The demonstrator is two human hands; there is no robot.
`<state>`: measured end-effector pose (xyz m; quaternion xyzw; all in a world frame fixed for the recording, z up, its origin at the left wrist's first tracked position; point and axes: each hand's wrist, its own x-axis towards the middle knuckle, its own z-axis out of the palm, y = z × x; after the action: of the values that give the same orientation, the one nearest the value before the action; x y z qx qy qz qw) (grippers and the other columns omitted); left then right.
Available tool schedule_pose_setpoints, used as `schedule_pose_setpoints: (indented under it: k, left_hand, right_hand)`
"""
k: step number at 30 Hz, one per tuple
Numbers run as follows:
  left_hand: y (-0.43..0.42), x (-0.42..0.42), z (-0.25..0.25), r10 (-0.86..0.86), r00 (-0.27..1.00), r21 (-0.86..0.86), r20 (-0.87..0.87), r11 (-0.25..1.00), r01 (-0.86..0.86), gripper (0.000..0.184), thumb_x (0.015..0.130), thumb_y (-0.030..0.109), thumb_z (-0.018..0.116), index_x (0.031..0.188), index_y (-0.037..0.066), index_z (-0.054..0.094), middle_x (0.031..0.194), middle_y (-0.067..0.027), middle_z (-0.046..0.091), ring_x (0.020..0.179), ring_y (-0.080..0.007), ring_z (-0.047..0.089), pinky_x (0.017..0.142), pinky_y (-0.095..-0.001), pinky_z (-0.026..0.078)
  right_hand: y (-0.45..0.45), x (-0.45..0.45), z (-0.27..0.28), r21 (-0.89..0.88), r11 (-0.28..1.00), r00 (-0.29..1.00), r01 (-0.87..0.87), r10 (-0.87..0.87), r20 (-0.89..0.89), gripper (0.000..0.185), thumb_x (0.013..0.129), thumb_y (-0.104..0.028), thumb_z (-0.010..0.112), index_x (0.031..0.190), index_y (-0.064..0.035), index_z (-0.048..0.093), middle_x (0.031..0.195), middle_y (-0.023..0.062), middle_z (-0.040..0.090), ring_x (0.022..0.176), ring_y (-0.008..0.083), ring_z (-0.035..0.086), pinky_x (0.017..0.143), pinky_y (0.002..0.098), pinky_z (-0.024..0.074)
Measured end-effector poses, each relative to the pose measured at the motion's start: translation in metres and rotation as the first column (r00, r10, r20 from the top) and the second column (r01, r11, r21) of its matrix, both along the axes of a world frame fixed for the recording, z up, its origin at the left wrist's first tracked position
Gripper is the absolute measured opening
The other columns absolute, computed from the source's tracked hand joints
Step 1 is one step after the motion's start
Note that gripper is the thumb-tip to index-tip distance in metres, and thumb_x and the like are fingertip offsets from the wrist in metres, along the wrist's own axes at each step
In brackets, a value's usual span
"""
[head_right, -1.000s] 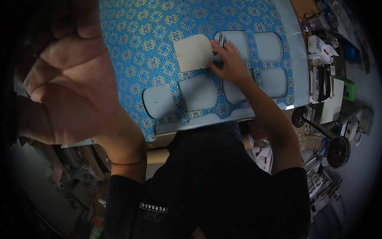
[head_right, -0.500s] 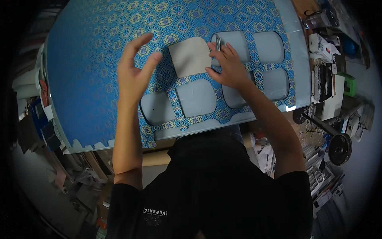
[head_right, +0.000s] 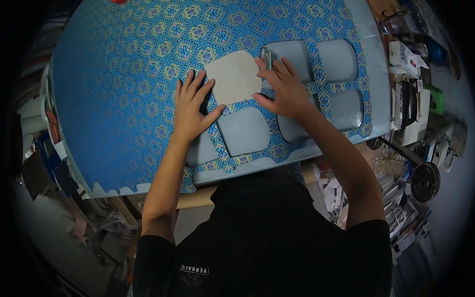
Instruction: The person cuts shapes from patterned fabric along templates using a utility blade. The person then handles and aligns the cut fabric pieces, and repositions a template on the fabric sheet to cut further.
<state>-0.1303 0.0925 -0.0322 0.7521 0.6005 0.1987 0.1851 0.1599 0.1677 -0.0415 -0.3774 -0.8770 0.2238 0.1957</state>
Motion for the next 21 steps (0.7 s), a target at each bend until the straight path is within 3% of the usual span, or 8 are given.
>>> schedule_pose_setpoints:
  k: [21]
  left_hand:
    - [0.000,0.001,-0.004,0.001,0.999,0.064,-0.037,0.998,0.001,0.065,0.085,0.047,0.075,0.139,0.013,0.063,0.157,-0.0112,0.048,0.150,-0.0380,0.034,0.123,-0.0608,0.018]
  right_hand:
    - [-0.001,0.002,-0.011,0.082,0.996,0.999,0.018,-0.021,0.033,0.048,0.087,-0.035,0.077,0.124,-0.0129,0.055,0.152,0.0060,0.054,0.134,0.0321,0.052,0.120,0.0530,0.0303]
